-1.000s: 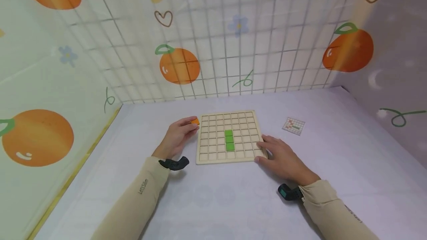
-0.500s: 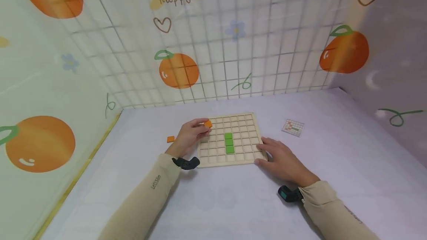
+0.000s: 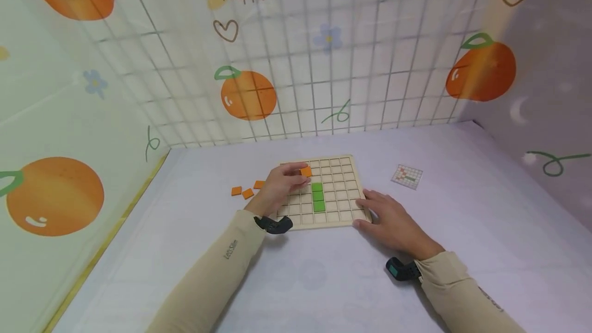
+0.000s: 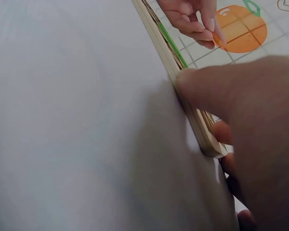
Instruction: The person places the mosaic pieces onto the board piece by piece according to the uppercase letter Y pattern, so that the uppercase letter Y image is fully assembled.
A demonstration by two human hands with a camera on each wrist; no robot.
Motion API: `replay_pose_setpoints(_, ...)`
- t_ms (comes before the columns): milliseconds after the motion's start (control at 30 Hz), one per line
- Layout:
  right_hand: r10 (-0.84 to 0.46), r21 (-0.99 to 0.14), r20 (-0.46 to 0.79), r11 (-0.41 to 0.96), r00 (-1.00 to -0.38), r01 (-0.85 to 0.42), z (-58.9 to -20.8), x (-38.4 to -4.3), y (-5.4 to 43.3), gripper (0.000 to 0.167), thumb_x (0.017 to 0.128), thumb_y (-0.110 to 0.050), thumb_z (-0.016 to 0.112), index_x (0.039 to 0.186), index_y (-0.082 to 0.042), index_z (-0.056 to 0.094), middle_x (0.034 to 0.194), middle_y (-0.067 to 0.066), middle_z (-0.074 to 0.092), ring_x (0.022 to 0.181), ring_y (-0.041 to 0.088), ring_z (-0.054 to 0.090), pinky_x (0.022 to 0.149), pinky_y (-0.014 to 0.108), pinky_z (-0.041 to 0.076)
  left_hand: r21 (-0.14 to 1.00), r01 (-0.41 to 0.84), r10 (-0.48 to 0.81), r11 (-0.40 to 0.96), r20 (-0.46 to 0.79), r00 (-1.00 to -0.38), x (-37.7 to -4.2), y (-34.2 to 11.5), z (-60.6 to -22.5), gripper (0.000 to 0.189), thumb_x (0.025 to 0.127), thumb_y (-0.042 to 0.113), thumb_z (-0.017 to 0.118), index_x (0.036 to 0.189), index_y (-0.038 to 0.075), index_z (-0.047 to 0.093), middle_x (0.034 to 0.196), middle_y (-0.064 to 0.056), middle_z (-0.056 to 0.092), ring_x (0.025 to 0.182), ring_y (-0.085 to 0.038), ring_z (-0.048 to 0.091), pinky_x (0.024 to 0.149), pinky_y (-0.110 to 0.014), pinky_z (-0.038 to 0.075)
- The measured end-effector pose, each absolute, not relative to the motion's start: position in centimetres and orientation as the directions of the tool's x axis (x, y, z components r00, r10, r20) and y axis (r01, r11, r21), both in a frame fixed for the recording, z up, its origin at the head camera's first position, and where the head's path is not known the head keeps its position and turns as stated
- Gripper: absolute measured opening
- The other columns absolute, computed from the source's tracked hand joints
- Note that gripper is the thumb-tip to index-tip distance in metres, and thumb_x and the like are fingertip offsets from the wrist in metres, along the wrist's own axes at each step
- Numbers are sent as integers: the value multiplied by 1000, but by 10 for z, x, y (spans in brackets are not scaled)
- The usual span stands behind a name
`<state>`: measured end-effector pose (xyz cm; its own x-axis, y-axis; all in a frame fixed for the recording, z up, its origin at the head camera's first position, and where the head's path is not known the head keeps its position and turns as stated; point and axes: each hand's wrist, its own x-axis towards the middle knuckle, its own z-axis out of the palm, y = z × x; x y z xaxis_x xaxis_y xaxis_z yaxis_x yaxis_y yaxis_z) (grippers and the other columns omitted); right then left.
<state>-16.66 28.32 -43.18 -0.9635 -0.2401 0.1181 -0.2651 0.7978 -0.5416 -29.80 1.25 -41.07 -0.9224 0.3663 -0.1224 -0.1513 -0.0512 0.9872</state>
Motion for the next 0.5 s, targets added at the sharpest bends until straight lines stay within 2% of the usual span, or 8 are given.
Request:
replay_pose_setpoints(300,-238,-542,116,799,-964,-262,-433,-165,282,64,94,-46,68,141,-4,57,155,23,37,142,45,30,111,63,24,990,-97,347,101,-127,-929,-297,20,-415,35,92,2,70,125,11,69,109,-9,58,93,-18,67,83,-30,56)
replay_pose_setpoints(500,-238,-526,115,809,-965,-262,-431,-166,281,65,94,-46,68,142,-4,56,155,22,37,142,45,31,110,64,25,991,-120,359,64,-135,-923,-298,20,-415,34,93,3,69,127,10,69,111,-11,60,95,-19,70,83,-29,56)
